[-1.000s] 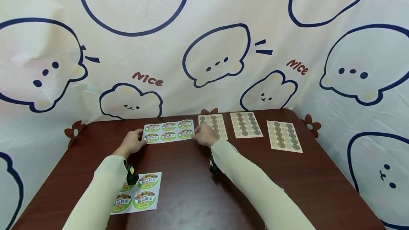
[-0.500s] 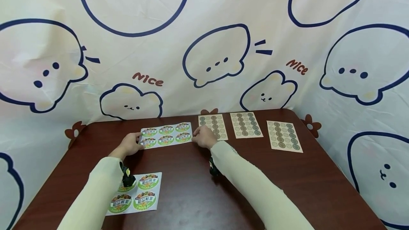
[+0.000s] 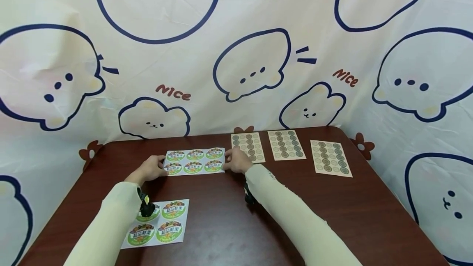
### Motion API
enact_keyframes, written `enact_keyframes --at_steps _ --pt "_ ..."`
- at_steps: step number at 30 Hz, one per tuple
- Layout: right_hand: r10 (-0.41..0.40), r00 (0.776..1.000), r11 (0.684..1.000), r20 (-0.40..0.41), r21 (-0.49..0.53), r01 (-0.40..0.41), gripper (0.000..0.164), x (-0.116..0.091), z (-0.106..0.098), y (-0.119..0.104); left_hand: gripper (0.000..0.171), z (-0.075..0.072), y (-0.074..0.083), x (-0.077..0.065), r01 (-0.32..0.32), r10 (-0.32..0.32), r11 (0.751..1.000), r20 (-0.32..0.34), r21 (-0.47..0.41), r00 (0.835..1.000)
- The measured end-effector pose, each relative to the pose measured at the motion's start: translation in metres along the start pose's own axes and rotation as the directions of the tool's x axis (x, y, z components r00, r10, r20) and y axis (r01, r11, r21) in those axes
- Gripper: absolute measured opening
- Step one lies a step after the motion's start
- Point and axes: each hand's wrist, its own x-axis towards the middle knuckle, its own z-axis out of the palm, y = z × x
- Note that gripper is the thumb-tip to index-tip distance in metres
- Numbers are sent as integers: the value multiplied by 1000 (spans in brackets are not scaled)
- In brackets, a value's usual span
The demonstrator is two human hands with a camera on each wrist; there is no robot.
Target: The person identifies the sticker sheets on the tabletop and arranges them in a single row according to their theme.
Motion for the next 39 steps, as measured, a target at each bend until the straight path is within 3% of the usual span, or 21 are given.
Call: enact_keyframes --at_steps 14,39 --pt "-19 1000 998 19 -59 20 56 -4 5 2 71 2 -7 -3 22 -21 999 26 -40 999" --pt "-36 999 992 12 -118 37 49 -3 4 -4 65 2 -6 -4 -8 6 998 -34 -64 999"
